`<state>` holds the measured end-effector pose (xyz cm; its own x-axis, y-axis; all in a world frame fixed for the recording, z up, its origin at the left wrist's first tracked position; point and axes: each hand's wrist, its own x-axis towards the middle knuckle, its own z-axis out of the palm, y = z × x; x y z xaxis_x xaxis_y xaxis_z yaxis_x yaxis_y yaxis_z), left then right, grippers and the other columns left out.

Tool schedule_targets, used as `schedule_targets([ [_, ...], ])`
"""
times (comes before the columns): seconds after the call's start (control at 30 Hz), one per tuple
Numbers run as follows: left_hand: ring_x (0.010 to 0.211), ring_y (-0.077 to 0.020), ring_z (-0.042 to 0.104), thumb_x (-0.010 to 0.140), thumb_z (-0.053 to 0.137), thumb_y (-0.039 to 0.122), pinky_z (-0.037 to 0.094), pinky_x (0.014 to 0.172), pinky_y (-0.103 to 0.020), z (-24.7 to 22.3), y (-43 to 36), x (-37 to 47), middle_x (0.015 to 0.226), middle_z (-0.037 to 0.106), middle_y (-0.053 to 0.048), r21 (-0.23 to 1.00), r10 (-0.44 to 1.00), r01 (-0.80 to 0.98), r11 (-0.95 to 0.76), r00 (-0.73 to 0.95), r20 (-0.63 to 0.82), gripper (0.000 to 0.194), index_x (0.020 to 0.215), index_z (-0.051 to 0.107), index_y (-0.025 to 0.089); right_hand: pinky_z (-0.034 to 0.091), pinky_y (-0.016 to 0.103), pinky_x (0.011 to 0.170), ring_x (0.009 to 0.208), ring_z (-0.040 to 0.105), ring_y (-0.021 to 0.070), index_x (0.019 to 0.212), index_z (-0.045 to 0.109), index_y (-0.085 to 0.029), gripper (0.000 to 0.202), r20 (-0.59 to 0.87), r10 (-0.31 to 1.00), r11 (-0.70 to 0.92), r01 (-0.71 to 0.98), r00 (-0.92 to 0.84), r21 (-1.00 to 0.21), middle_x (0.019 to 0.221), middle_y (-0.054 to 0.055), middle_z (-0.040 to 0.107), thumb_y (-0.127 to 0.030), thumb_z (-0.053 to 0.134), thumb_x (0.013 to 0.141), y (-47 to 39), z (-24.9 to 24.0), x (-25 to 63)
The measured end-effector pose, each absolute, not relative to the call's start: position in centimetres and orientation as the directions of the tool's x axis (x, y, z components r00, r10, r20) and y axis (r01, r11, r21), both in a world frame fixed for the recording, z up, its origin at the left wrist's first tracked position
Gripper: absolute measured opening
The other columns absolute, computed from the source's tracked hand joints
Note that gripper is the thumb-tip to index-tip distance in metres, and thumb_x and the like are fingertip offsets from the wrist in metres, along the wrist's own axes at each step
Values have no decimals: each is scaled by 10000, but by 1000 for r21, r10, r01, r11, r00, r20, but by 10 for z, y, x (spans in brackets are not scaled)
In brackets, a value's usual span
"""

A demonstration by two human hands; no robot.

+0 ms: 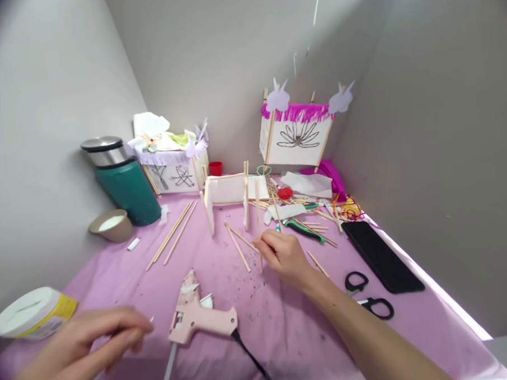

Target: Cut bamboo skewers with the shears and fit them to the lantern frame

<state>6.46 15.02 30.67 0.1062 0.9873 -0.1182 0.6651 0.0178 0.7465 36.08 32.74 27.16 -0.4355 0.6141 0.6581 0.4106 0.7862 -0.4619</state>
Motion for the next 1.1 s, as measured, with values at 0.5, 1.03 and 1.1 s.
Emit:
schedule_targets([
  [0.5, 466, -62, 485, 826, 527, 437, 412, 473, -194, 334, 299, 138, 743, 643, 3, 880, 982, 475, -30, 178, -62, 356, 1052, 662, 198, 334, 199, 496, 468, 416, 73, 663, 574, -165, 390, 283, 803, 398, 118, -525, -910, 490, -62, 417, -400, 426, 936, 334, 277, 328],
  [1.03, 637, -105, 578, 852, 568, 312, 461, 590, -191, 316, 291, 137, 706, 623, -16, 842, 904, 414, -347, 385, 183, 208, 747, 713, 208, 329, 242, 481, 474, 448, 108, 624, 467, -212, 311, 700, 458, 877, 150, -548, -456, 522, -21, 491, -338, 416, 904, 320, 255, 314],
  [1.1, 684, -121, 603, 851, 570, 297, 477, 635, -203, 317, 291, 138, 702, 634, -20, 819, 883, 419, -392, 421, 207, 209, 724, 711, 210, 374, 232, 503, 515, 506, 117, 717, 540, -202, 259, 678, 468, 871, 169, -567, -461, 580, 1, 562, -317, 409, 910, 318, 255, 315],
])
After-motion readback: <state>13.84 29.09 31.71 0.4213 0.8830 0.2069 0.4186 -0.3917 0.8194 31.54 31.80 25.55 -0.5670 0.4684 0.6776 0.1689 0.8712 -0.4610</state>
